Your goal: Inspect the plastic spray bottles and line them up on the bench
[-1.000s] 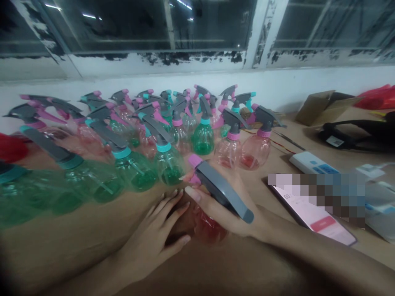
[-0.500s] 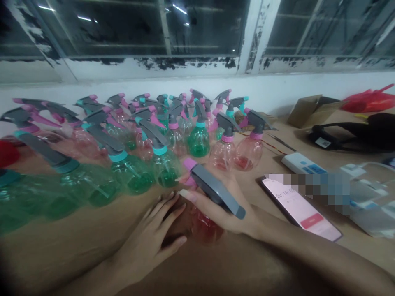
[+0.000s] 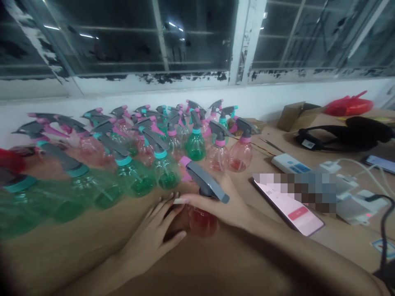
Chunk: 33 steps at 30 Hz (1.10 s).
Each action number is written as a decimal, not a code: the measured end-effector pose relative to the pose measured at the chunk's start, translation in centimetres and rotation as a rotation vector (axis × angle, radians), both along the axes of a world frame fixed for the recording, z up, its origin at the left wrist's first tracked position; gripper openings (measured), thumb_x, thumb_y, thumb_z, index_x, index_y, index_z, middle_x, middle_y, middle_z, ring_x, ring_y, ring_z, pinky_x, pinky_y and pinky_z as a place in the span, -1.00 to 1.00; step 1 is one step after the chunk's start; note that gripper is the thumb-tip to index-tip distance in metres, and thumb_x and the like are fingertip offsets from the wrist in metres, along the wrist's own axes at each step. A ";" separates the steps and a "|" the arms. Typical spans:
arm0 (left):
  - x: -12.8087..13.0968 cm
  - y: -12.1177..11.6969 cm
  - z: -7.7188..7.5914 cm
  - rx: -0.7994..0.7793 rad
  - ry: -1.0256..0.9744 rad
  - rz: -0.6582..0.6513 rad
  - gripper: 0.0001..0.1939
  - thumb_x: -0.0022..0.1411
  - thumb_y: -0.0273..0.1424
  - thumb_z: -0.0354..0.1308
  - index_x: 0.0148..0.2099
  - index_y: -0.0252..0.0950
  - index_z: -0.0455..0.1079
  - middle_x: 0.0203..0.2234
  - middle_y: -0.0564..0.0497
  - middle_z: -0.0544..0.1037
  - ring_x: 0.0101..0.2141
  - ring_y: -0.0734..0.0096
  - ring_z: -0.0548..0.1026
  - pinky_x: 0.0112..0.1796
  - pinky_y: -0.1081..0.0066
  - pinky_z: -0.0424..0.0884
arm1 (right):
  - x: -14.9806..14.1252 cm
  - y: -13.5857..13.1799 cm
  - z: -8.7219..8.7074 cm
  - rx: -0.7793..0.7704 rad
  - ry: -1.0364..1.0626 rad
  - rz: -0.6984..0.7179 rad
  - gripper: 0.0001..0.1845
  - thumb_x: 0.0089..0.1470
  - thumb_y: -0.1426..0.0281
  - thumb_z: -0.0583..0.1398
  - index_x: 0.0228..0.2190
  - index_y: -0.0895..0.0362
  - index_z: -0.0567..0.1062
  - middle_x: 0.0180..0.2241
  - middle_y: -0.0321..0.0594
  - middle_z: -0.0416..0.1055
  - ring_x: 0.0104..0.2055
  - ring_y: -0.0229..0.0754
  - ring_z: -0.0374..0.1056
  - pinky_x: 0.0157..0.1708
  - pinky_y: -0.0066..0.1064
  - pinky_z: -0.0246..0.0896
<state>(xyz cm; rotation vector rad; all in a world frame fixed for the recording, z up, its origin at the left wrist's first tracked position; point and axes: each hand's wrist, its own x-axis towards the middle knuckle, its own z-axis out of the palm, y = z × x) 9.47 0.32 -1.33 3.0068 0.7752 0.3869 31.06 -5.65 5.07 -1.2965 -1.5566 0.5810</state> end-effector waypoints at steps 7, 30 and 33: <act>0.1 0.1 0.1 -0.005 0.005 0.007 -0.46 0.31 -0.14 0.03 0.20 -0.37 0.20 0.21 -0.25 0.17 0.17 -0.02 0.15 0.07 -0.03 0.16 | 0.3 -1.1 0.6 -0.019 -0.146 0.049 -0.76 -0.04 0.16 0.26 -0.33 0.01 0.52 -0.52 -0.34 0.45 -0.37 -0.12 0.42 -0.34 -0.27 0.36; 0.1 0.1 0.2 0.062 -0.017 -0.003 -0.48 0.31 -0.12 0.02 0.15 -0.38 0.27 0.19 -0.26 0.21 0.17 -0.01 0.17 0.07 -0.02 0.17 | 2.0 3.5 0.3 0.120 -0.535 -0.273 -0.56 -0.01 0.09 0.21 -0.13 0.06 0.43 -0.15 -0.04 0.45 -0.12 0.13 0.39 -0.16 0.00 0.28; 0.1 0.1 0.3 0.058 -0.011 0.002 -0.48 0.30 -0.12 0.02 0.16 -0.37 0.26 0.19 -0.26 0.20 0.17 0.01 0.18 0.07 -0.02 0.18 | 2.1 4.9 0.8 0.124 -0.526 -0.239 -0.63 0.01 0.16 0.21 -0.15 0.06 0.44 -0.19 -0.09 0.49 -0.17 0.07 0.42 -0.17 -0.08 0.29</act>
